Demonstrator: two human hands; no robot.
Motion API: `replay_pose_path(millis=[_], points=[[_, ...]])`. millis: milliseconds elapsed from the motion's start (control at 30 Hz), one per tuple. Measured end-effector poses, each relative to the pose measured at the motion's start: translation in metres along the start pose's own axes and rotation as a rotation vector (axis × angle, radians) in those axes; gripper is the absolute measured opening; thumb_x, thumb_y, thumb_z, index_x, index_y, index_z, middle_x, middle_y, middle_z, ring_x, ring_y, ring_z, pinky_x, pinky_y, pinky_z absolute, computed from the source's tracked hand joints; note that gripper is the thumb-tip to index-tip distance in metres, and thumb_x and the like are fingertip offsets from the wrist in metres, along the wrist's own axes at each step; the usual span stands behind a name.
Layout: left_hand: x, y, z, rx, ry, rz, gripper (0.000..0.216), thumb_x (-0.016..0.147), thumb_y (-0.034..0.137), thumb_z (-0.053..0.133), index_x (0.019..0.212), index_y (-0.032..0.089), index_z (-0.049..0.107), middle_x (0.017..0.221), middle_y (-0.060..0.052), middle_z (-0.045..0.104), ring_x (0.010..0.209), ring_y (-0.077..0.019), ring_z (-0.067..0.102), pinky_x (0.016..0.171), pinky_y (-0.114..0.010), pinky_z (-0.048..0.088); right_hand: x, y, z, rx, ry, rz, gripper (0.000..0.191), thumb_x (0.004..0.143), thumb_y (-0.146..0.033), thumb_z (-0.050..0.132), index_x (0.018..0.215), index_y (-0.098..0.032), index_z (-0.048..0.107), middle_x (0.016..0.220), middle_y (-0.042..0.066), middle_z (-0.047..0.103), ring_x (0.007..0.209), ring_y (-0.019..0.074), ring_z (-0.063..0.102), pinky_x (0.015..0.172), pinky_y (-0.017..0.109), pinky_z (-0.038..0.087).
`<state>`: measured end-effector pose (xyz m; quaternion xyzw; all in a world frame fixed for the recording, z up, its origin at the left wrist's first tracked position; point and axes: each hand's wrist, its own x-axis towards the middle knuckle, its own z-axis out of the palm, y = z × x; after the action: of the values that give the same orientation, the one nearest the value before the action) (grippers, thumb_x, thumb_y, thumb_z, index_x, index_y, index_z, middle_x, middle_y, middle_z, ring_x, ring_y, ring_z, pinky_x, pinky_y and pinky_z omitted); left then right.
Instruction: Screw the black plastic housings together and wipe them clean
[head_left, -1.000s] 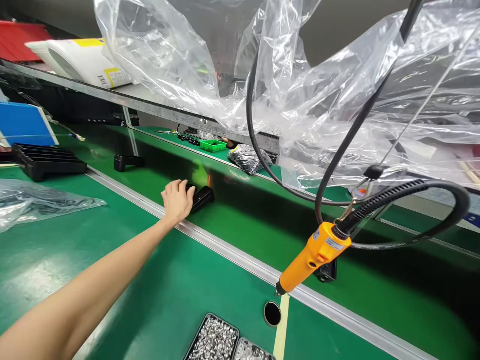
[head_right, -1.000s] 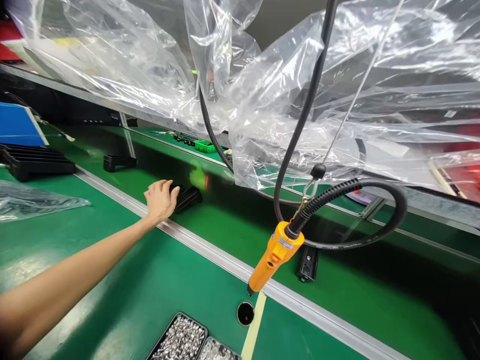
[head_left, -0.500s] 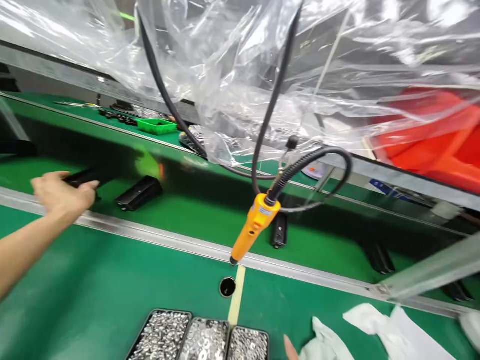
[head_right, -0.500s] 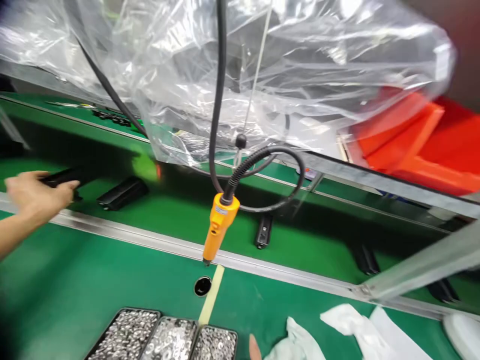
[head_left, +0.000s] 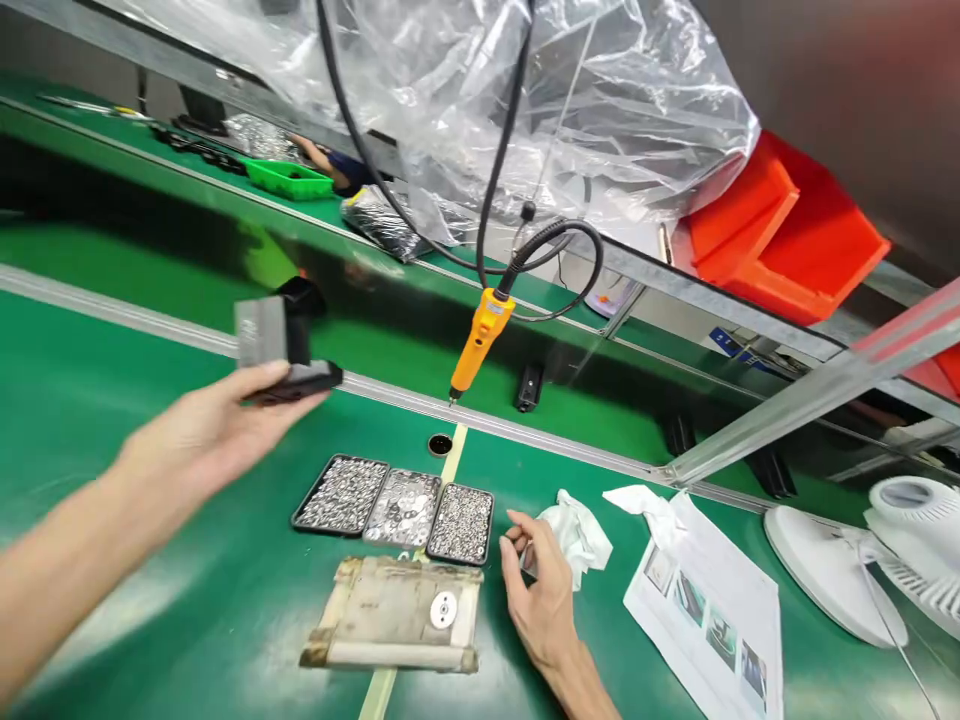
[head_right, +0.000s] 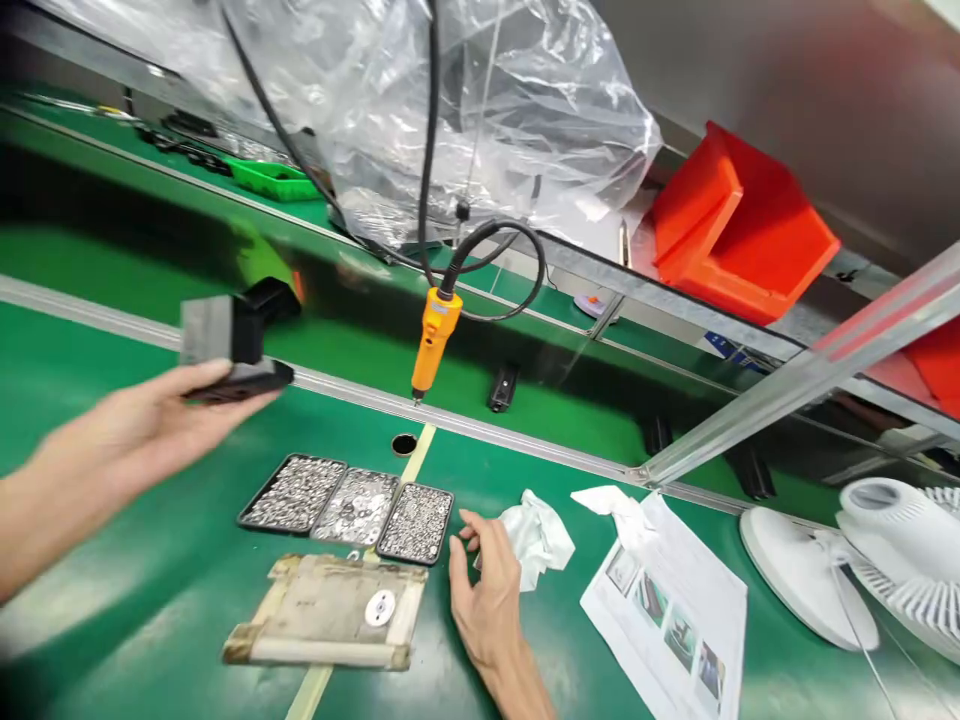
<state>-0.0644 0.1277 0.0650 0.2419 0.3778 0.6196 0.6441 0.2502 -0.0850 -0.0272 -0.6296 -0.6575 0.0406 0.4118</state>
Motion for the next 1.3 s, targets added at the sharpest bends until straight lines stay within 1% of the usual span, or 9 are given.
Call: replay_pose_path(millis=[100, 200, 300, 433, 600, 800, 933, 1067, 1300], points=[[-0.036, -0.030, 0.001, -0.041, -0.082, -0.019, 0.032, 0.092, 0.007, 0.060, 0.123, 0.000, 0.064, 0.122, -0.020, 0.072, 0.122, -0.0312, 0.068, 0.102, -0.042, 0.063, 0.019, -0.012, -0.006, 0.035, -0.146, -0.035, 0.016, 0.103, -0.019, 0.056, 0.114, -0.021, 0.068, 0.105, 0.006, 0.067, 0.097, 0.0167, 0.063, 0.079, 0.029, 0.053], [-0.058, -0.057, 0.003, -0.046, -0.122, 0.021, 0.035, 0.088, 0.013, 0.074, 0.121, 0.004, 0.065, 0.124, -0.020, 0.072, 0.122, -0.0338, 0.068, 0.111, -0.045, 0.057, 0.042, -0.018, -0.003, 0.017, -0.295, -0.071, 0.013, 0.096, -0.017, 0.068, 0.105, -0.025, 0.073, 0.102, 0.002, 0.069, 0.099, 0.0178, 0.063, 0.086, 0.031, 0.052], [-0.065, -0.070, -0.004, -0.022, -0.140, 0.048, 0.043, 0.085, 0.020, 0.083, 0.121, 0.010, 0.064, 0.127, -0.018, 0.071, 0.125, -0.0344, 0.067, 0.115, -0.046, 0.054, 0.060, -0.017, 0.006, -0.010, -0.395, -0.077, 0.017, 0.089, -0.021, 0.080, 0.104, -0.028, 0.074, 0.101, 0.000, 0.069, 0.100, 0.0186, 0.063, 0.088, 0.031, 0.050], [-0.063, -0.075, -0.017, 0.012, -0.124, 0.061, 0.052, 0.080, 0.024, 0.090, 0.122, 0.016, 0.061, 0.129, -0.016, 0.071, 0.128, -0.0332, 0.065, 0.117, -0.046, 0.051, 0.067, -0.014, 0.018, -0.019, -0.468, -0.075, 0.008, 0.091, -0.022, 0.077, 0.096, -0.026, 0.072, 0.098, 0.000, 0.066, 0.099, 0.0189, 0.061, 0.085, 0.031, 0.047], [-0.063, -0.078, -0.020, 0.021, -0.118, 0.047, 0.058, 0.076, 0.027, 0.094, 0.122, 0.017, 0.060, 0.128, -0.014, 0.071, 0.124, -0.0330, 0.068, 0.120, -0.051, 0.048, 0.066, -0.013, 0.021, 0.012, -0.490, -0.066, 0.008, 0.095, -0.017, 0.069, 0.092, -0.024, 0.068, 0.096, 0.000, 0.065, 0.096, 0.0186, 0.057, 0.086, 0.032, 0.042], [-0.068, -0.078, -0.016, 0.040, -0.130, 0.034, 0.060, 0.076, 0.028, 0.094, 0.123, 0.015, 0.059, 0.125, -0.016, 0.072, 0.121, -0.0341, 0.069, 0.121, -0.059, 0.043, 0.069, -0.012, 0.019, 0.095, -0.454, -0.009, 0.011, 0.099, -0.020, 0.064, 0.088, -0.020, 0.064, 0.091, 0.001, 0.063, 0.092, 0.0171, 0.054, 0.085, 0.031, 0.040], [-0.068, -0.077, -0.017, 0.038, -0.135, 0.037, 0.058, 0.077, 0.026, 0.093, 0.123, 0.015, 0.059, 0.127, -0.015, 0.072, 0.122, -0.0335, 0.068, 0.122, -0.059, 0.043, 0.056, -0.029, 0.000, 0.173, -0.405, 0.073, 0.017, 0.102, -0.026, 0.059, 0.088, -0.020, 0.064, 0.088, 0.000, 0.061, 0.081, 0.0144, 0.051, 0.074, 0.028, 0.039], [-0.068, -0.076, -0.018, 0.036, -0.143, 0.038, 0.053, 0.079, 0.024, 0.091, 0.121, 0.015, 0.060, 0.128, -0.013, 0.071, 0.124, -0.0326, 0.068, 0.122, -0.056, 0.044, 0.029, -0.055, -0.022, 0.276, -0.510, 0.168, 0.016, 0.100, -0.028, 0.063, 0.086, -0.022, 0.068, 0.086, -0.001, 0.061, 0.079, 0.0131, 0.052, 0.071, 0.026, 0.039], [-0.074, -0.075, -0.015, 0.093, -0.177, 0.031, 0.051, 0.082, 0.025, 0.089, 0.124, 0.016, 0.061, 0.126, -0.012, 0.072, 0.124, -0.0329, 0.067, 0.123, -0.059, 0.041, 0.004, -0.069, -0.023, 0.209, -0.450, 0.139, 0.017, 0.103, -0.028, 0.059, 0.091, -0.024, 0.071, 0.088, 0.001, 0.065, 0.084, 0.0136, 0.056, 0.074, 0.028, 0.040]])
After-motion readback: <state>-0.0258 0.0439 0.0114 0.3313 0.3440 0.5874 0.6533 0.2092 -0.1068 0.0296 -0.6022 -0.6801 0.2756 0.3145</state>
